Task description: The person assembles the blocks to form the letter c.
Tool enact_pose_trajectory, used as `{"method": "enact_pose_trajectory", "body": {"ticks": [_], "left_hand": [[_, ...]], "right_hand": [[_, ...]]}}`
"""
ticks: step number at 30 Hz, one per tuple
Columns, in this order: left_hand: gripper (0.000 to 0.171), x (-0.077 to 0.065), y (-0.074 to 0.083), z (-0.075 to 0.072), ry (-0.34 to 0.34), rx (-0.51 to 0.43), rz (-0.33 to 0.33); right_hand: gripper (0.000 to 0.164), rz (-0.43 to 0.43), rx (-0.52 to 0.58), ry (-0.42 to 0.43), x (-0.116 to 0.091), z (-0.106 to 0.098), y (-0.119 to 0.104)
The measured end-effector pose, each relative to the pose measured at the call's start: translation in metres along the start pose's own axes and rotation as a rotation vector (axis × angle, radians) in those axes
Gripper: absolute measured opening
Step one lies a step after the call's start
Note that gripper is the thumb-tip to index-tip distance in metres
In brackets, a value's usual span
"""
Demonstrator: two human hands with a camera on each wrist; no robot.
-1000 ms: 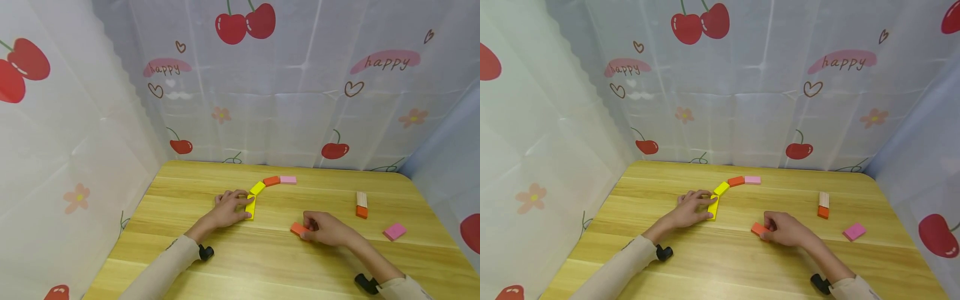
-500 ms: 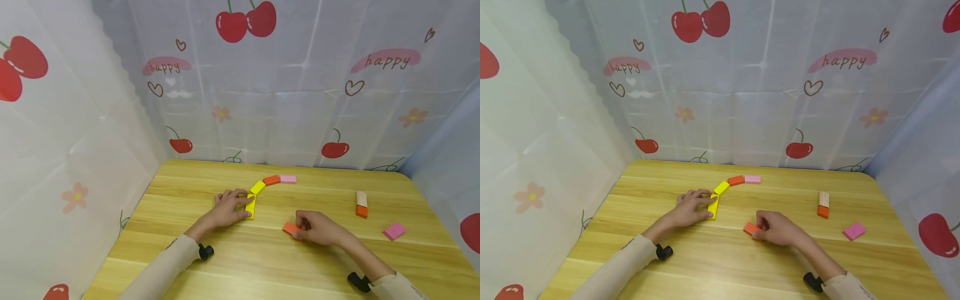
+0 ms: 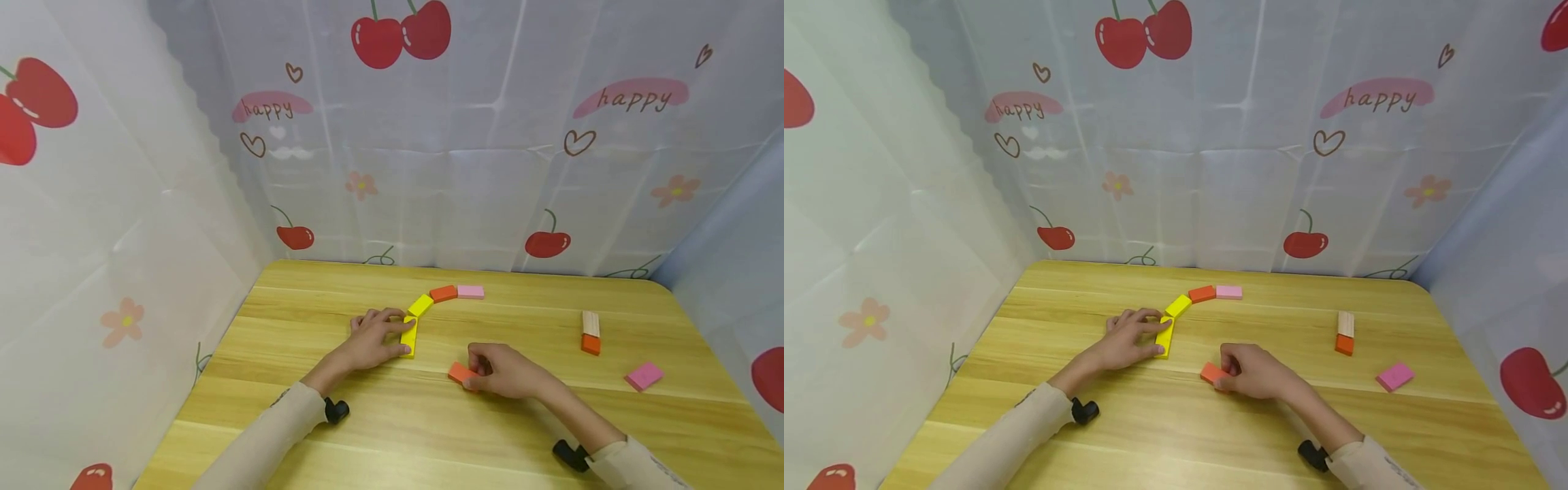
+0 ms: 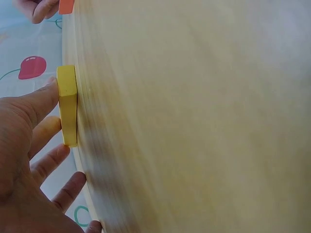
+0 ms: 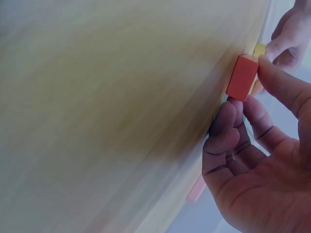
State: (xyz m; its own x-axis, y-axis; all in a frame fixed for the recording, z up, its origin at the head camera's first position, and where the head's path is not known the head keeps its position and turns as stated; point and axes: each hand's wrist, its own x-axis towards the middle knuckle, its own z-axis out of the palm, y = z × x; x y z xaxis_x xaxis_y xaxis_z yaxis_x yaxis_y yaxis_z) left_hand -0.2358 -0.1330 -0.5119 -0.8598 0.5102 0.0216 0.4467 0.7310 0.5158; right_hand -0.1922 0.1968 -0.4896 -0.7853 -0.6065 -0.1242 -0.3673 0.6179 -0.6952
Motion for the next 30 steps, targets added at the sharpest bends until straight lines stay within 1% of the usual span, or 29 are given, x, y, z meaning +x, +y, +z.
{"method": "enact_pose_trajectory", "body": {"ticks": [13,19,26,30], "left_hand": [[0.060,0.000,0.000,0.000,-0.006,0.008,-0.009],[0.059,0.000,0.002,-0.001,-0.005,0.003,-0.009],[0.060,0.000,0.002,0.000,-0.005,0.002,-0.013],[0.059,0.000,0.001,0.000,0.000,0.003,-0.009]], "right_hand": [[0.030,0.009,-0.011,-0.014,0.012,0.007,-0.014],[0.029,0.026,-0.016,-0.020,0.017,0.011,-0.019],[0.028,0.071,-0.019,-0.037,0.024,0.017,-0.025],[0.029,0.070,-0.014,-0.040,0.027,0.020,-0.028]]}}
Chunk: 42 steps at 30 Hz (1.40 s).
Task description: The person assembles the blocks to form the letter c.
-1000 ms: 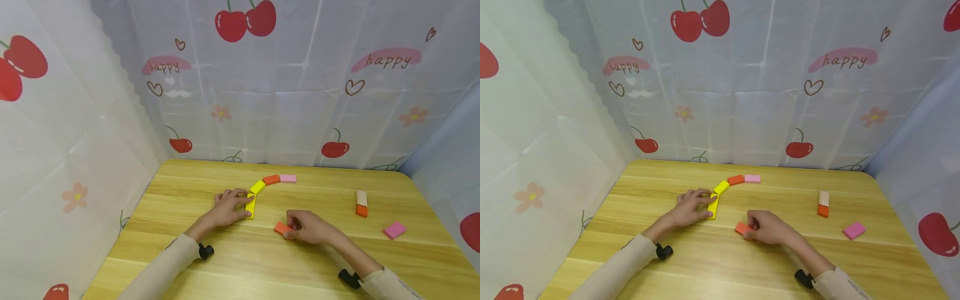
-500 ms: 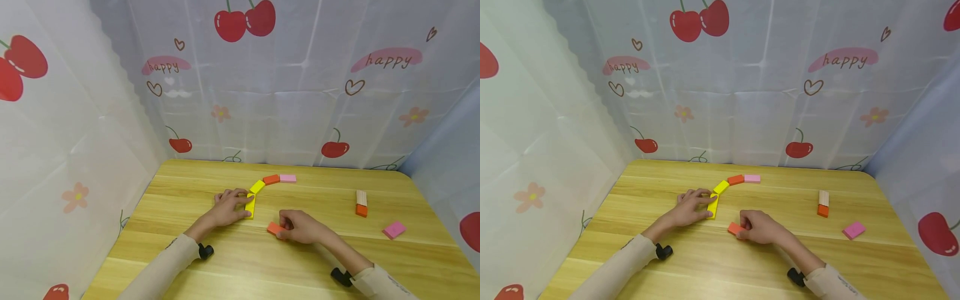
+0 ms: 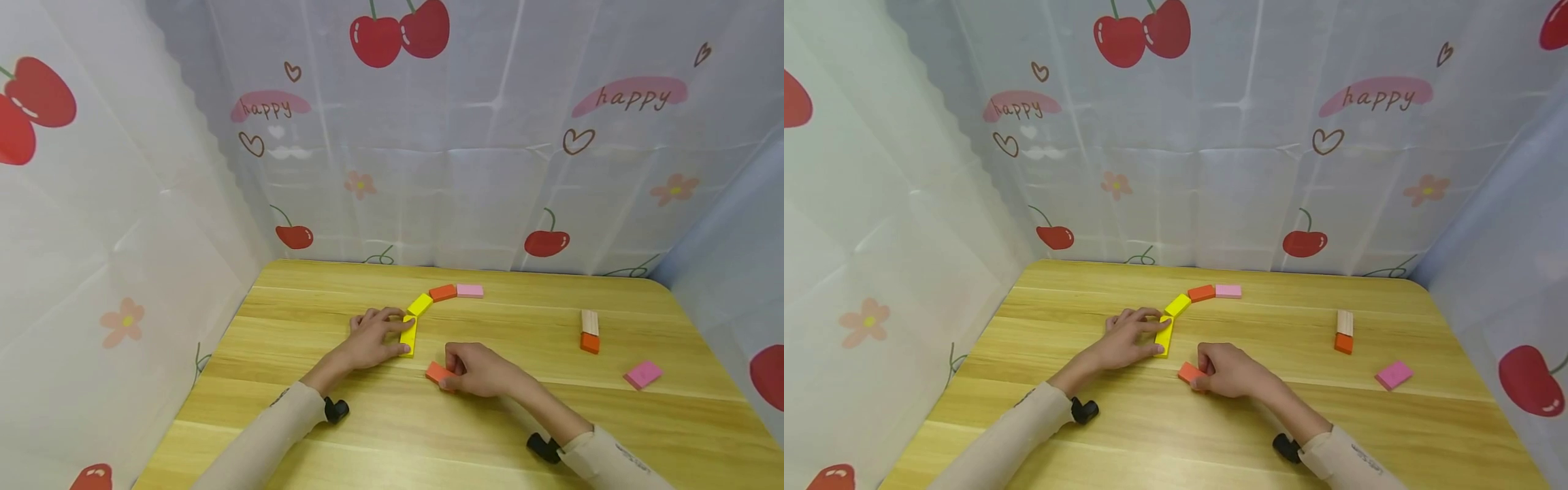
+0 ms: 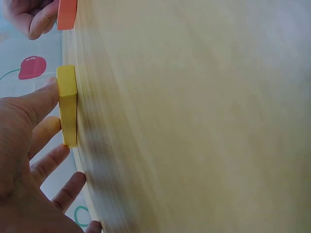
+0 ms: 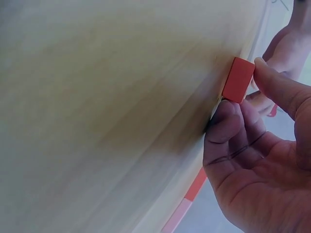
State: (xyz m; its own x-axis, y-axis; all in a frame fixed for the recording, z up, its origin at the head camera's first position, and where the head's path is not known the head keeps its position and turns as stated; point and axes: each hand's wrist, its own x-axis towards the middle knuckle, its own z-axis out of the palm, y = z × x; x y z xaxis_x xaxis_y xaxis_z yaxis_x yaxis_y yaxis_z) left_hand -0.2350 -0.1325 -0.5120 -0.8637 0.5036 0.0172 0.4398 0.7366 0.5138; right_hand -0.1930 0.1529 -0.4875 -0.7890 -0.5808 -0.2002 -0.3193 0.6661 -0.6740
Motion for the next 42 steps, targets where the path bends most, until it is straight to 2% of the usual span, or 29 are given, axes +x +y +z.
{"method": "enact_pose_trajectory", "body": {"ticks": [27,42], "left_hand": [[0.058,0.001,-0.004,0.002,0.015,0.009,0.012],[0.058,0.001,-0.004,0.001,0.000,0.026,0.011]], "right_hand": [[0.032,0.008,0.013,0.028,0.022,0.012,-0.017],[0.034,0.024,-0.041,0.046,0.030,0.017,-0.024]]}}
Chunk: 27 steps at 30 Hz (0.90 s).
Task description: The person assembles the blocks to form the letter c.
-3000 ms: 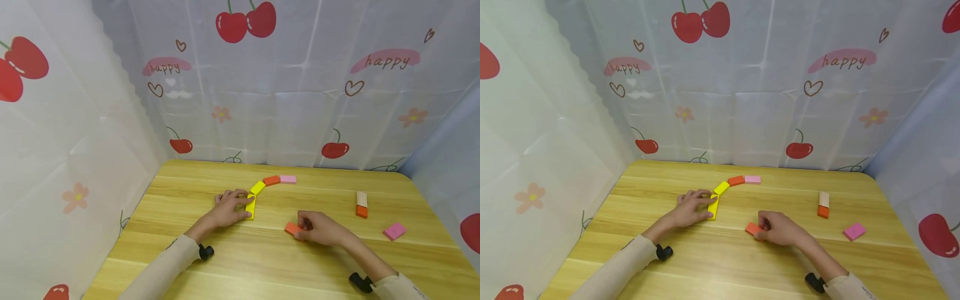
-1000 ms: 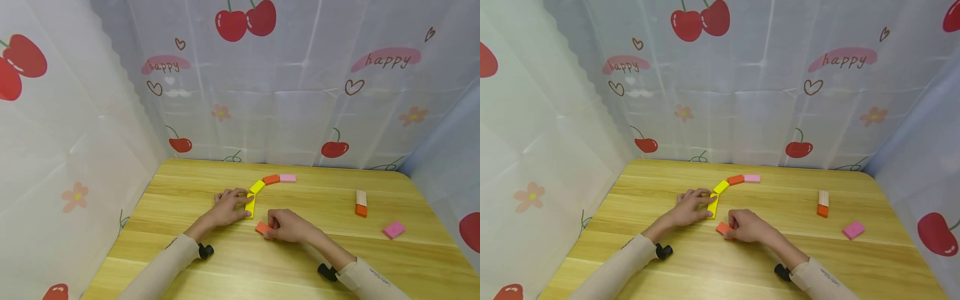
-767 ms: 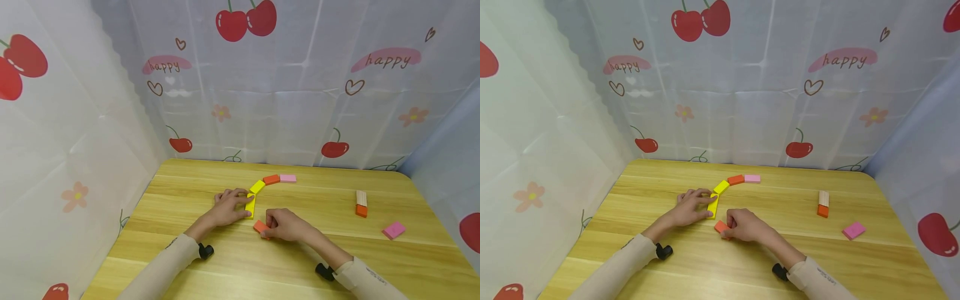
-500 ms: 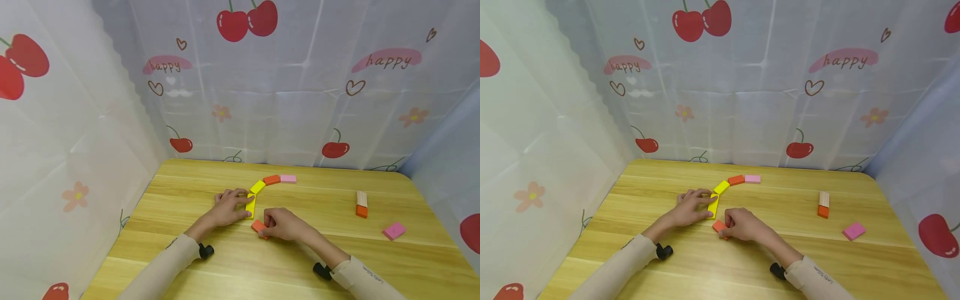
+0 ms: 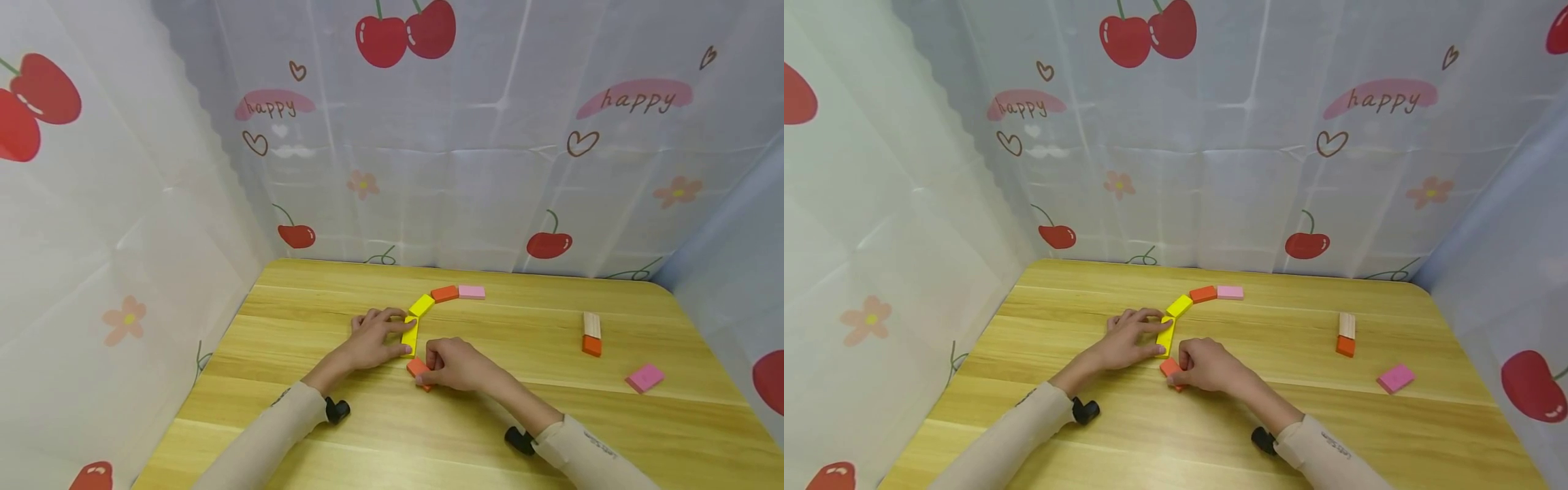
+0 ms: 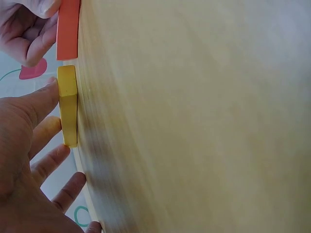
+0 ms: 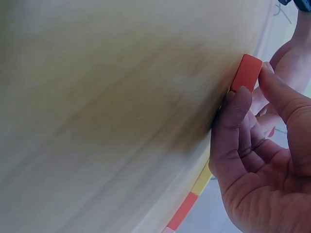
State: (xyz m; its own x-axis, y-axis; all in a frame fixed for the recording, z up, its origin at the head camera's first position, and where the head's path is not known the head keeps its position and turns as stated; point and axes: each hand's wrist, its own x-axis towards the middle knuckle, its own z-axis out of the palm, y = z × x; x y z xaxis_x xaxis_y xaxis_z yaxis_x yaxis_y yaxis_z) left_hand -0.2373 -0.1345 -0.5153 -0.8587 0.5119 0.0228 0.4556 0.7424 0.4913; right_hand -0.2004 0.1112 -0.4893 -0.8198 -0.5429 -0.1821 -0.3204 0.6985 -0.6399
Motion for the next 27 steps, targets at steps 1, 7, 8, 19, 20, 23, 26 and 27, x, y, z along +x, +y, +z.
{"method": "enact_pose_trajectory", "body": {"ticks": [1,7,8,19,20,23,26,27], "left_hand": [[0.058,0.0000,-0.0001,0.0001,0.000,0.003,0.000],[0.059,0.0000,-0.0003,0.0004,-0.001,0.004,0.002],[0.059,-0.0001,0.0001,0.0002,-0.001,0.003,0.002],[0.059,-0.0013,0.0042,-0.0021,-0.007,-0.010,-0.007],[0.059,-0.0014,0.0043,-0.0022,-0.007,-0.010,-0.007],[0.059,-0.0013,0.0040,-0.0020,-0.006,-0.010,-0.007],[0.059,-0.0012,0.0034,-0.0014,-0.005,-0.012,-0.007],[0.059,-0.0010,0.0029,-0.0010,-0.004,-0.014,-0.006]], "right_hand": [[0.034,0.000,-0.001,0.001,0.0004,0.0004,-0.0004],[0.035,-0.002,0.002,-0.002,0.0029,0.0028,-0.0021],[0.035,-0.002,0.000,-0.003,0.0033,0.0028,-0.0027],[0.035,0.002,0.007,-0.009,0.0047,0.0038,-0.0082],[0.035,0.003,0.007,-0.009,0.0048,0.0037,-0.0083],[0.035,0.002,0.013,-0.011,0.0049,0.0035,-0.0085],[0.035,0.001,0.020,-0.010,0.0045,0.0034,-0.0083],[0.035,-0.002,0.022,-0.009,0.0043,0.0037,-0.0080]]}}
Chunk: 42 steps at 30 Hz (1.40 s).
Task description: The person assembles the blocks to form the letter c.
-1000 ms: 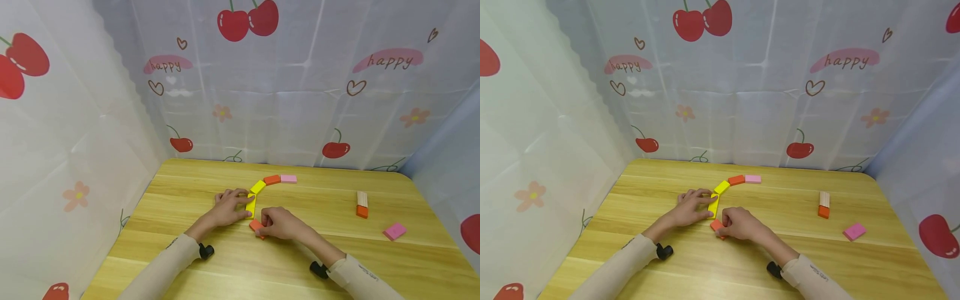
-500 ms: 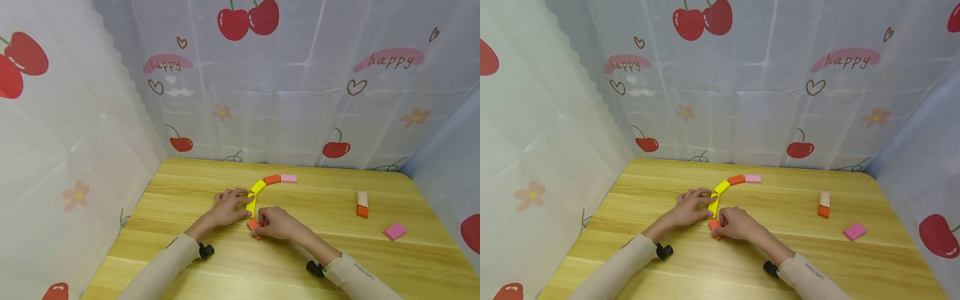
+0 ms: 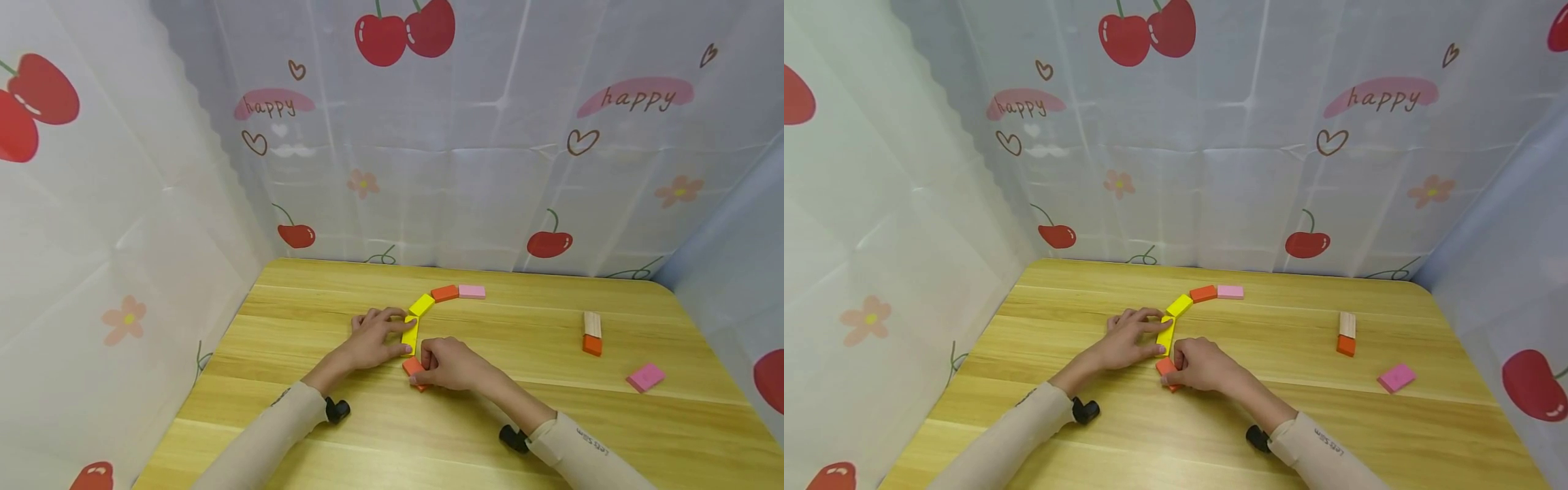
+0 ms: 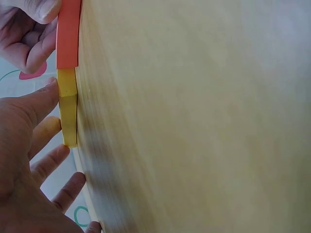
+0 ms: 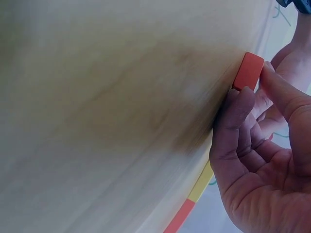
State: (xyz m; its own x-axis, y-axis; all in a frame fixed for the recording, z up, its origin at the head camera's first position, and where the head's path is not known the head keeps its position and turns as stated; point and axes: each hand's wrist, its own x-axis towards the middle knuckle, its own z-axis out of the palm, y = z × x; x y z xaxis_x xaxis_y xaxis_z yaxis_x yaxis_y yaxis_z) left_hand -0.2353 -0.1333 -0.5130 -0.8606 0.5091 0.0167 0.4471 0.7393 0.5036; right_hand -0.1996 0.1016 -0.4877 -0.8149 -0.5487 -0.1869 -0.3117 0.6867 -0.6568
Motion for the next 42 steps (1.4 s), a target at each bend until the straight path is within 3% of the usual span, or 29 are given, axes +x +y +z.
{"method": "enact_pose_trajectory", "body": {"ticks": [13,24,35,42], "left_hand": [[0.060,0.001,-0.003,0.003,0.007,0.004,0.012],[0.060,0.000,-0.002,0.002,-0.002,-0.007,0.007],[0.059,0.002,-0.003,0.000,-0.002,0.003,0.021],[0.060,0.000,-0.001,0.000,-0.008,-0.014,0.011]], "right_hand": [[0.033,-0.044,-0.016,0.031,-0.013,-0.009,0.017],[0.030,-0.020,0.030,0.100,-0.053,-0.055,0.071],[0.035,0.168,-0.031,0.370,-0.097,-0.110,0.125],[0.052,0.275,-0.062,0.431,-0.125,-0.136,0.160]]}}
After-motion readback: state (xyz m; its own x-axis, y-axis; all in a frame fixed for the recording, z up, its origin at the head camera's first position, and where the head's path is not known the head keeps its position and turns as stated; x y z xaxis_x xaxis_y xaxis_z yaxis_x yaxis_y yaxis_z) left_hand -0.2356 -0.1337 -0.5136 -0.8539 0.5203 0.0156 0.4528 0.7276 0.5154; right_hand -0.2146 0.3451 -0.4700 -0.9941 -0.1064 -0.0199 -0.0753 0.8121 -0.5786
